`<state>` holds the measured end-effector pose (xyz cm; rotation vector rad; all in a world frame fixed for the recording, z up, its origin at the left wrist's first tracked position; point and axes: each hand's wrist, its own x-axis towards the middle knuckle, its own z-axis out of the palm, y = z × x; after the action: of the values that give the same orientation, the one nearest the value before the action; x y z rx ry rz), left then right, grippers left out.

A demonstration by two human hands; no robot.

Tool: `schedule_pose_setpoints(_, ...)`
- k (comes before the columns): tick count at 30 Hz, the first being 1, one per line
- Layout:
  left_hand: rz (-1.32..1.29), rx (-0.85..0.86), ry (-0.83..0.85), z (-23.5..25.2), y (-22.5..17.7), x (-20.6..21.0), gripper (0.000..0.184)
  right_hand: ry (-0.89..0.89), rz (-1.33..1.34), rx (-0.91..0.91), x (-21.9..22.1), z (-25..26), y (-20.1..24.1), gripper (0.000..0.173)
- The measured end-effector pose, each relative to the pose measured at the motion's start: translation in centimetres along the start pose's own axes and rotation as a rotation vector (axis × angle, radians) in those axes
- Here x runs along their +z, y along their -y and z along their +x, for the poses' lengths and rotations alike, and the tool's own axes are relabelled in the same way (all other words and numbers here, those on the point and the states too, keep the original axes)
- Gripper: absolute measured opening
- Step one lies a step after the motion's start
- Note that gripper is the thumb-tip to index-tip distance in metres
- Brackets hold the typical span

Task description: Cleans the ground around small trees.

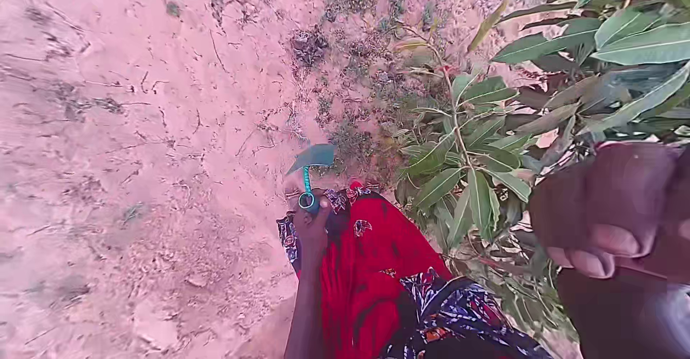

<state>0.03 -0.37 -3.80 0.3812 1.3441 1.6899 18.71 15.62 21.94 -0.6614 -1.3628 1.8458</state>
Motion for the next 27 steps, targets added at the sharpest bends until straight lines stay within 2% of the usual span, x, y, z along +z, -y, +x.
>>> schedule_pose_setpoints(1, 0.006, -0.004, -0.024, 0.5, 1.9, -0.8, 0.024, 0.091, -0.063, 0.188, -1.8, 1.6, -6.0, 0.026)
schedule_pose_setpoints(3, 0.017, -0.028, -0.090, 1.3, 5.6, -2.4, 0.024, 0.046, -0.370, 0.581, -3.5, 1.8, -17.5, 0.017)
schedule_pose_setpoints(5, 0.032, -0.041, -0.175, 2.9, 9.1, -4.0, 0.017, 0.199, -0.743, 0.973, -5.4, 0.7, -28.0, 0.031)
schedule_pose_setpoints(6, 0.038, -0.049, -0.215, 3.7, 10.9, -4.9, 0.014, 0.305, -0.817, 1.116, -6.6, -0.5, -32.8, 0.036)
schedule_pose_setpoints(8, 0.069, -0.066, -0.288, 5.1, 14.5, -6.9, 0.012, 0.402, -0.826, 1.286, -9.3, -3.9, -41.2, 0.038)
schedule_pose_setpoints(10, 0.109, -0.074, -0.331, 6.6, 18.0, -9.4, 0.012, 0.383, -0.794, 1.404, -11.3, -6.7, -47.8, 0.038)
schedule_pose_setpoints(13, 0.168, -0.062, -0.395, 8.8, 23.0, -13.6, 0.013, 0.274, -0.731, 1.462, -13.9, -9.6, -55.8, 0.037)
schedule_pose_setpoints(17, 0.217, -0.054, -0.481, 10.2, 28.1, -18.5, 0.016, 0.125, -0.714, 1.505, -17.8, -12.6, -64.2, 0.035)
schedule_pose_setpoints(22, 0.203, -0.060, -0.559, 10.1, 32.6, -23.0, 0.025, 0.129, -0.794, 1.555, -22.4, -13.9, -72.2, 0.039)
schedule_pose_setpoints(25, 0.156, -0.102, -0.606, 9.0, 34.6, -24.6, 0.030, 0.173, -0.934, 1.467, -22.8, -13.8, -75.6, 0.038)
schedule_pose_setpoints(27, 0.136, -0.133, -0.634, 8.0, 35.8, -25.0, 0.033, 0.171, -1.036, 1.238, -21.8, -12.6, -77.4, 0.036)
